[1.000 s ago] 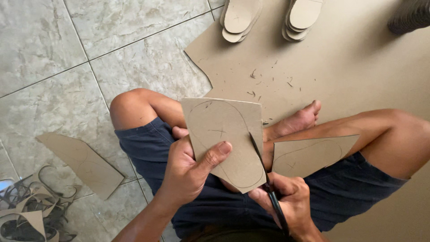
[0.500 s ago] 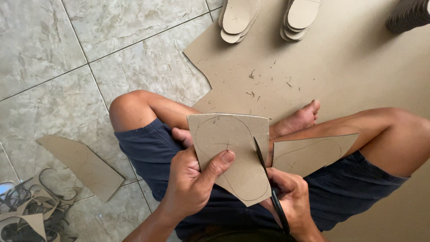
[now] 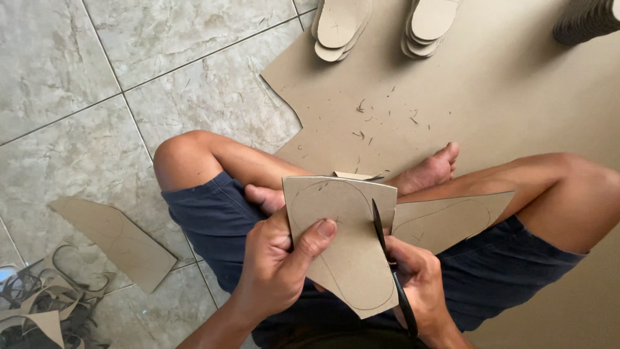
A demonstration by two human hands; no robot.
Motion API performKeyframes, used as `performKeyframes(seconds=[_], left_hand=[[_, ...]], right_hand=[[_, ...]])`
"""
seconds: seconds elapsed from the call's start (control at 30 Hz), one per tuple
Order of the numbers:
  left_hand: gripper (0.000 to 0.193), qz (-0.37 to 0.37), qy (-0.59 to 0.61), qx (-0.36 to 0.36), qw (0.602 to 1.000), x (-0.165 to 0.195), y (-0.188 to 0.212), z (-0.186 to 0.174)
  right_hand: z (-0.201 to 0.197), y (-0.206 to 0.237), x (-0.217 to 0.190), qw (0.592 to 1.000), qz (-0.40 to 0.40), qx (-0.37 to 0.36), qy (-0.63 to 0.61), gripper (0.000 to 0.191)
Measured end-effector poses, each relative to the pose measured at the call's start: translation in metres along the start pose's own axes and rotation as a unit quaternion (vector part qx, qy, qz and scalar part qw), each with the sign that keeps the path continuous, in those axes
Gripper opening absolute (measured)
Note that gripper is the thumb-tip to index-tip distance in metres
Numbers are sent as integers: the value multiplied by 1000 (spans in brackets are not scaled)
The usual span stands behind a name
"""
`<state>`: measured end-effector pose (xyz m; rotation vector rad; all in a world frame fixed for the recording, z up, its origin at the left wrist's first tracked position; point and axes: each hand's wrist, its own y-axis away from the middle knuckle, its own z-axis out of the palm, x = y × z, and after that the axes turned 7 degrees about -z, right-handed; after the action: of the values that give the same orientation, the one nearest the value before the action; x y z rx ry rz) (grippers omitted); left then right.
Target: The person sits on the floor and cuts shoe insole shapes out of cardboard sheets with scissors, following drawn outlines. They trim each cut insole, set finished pieces into stacks on the floor, and toss scrap pieces aside while repeating the process.
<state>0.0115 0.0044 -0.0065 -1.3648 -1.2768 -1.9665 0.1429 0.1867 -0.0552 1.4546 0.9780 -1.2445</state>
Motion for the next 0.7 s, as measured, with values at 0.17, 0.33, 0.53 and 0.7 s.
performKeyframes(seconds=[0.17, 0.33, 0.53, 0.7], left_hand=[[27, 10, 26, -13, 1000, 2, -2, -5], [27, -19, 22, -42, 999, 4, 2, -1], [27, -12, 23, -59, 998, 5, 0, -2], [26, -62, 15, -75, 995, 8, 0, -8]], right_hand=[[2, 4, 1, 998, 34, 10, 59, 23], [5, -2, -2, 989, 99, 29, -104, 32], [0, -1, 0, 996, 27, 15, 79, 15], [-1, 6, 7, 994, 66, 9, 89, 18]])
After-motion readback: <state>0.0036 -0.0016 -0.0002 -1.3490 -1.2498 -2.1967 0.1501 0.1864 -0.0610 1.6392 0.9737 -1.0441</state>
